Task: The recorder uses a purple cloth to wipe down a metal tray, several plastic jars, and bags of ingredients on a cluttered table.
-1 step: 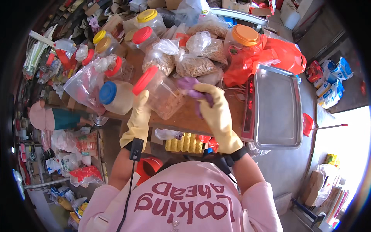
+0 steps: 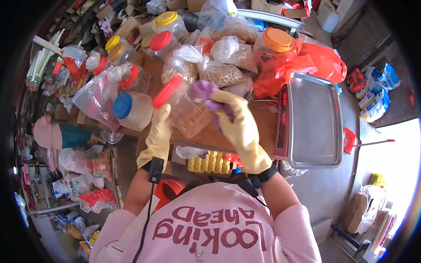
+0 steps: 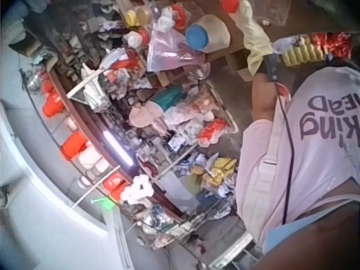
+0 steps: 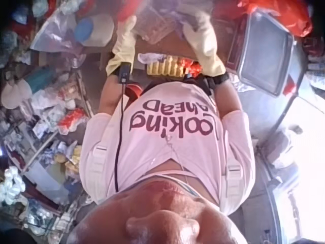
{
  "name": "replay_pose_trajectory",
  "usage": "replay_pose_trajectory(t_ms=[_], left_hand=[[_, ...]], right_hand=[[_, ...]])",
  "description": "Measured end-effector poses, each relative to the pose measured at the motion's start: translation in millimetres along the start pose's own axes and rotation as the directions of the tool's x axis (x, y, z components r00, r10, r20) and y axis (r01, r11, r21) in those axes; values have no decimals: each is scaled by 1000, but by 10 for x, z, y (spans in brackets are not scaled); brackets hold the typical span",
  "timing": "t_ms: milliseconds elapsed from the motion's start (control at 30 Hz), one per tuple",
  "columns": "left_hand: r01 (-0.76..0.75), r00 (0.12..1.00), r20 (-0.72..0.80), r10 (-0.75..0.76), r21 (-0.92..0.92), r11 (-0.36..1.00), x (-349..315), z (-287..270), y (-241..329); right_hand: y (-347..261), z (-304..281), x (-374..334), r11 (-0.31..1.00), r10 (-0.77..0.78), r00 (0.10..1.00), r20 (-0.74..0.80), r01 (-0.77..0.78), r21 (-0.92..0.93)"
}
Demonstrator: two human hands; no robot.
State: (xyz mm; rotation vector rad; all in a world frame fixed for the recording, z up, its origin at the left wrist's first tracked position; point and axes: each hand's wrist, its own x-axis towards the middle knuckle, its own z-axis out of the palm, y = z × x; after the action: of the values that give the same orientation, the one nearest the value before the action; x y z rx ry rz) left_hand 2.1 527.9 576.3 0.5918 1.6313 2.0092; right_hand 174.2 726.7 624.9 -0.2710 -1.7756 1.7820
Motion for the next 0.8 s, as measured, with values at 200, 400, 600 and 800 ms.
replay_pose_trajectory(t_ms=[200, 400, 600, 800], left_hand=[[173, 971, 212, -115, -283, 943, -158, -21, 168], [211, 945, 324, -54, -474, 855, -293, -43, 193], [255, 948, 299, -107, -514, 819, -361, -4, 277], [164, 946, 316, -78, -256, 953, -465, 196, 571]], right_hand=[[-64, 131, 84, 958, -227, 967, 117, 244, -154], [270, 6, 70, 906, 392, 901, 187, -414, 95], [-416, 88, 28, 998, 24, 974, 226, -36, 49], [-342, 80, 300, 916, 197, 918, 345, -298, 268]])
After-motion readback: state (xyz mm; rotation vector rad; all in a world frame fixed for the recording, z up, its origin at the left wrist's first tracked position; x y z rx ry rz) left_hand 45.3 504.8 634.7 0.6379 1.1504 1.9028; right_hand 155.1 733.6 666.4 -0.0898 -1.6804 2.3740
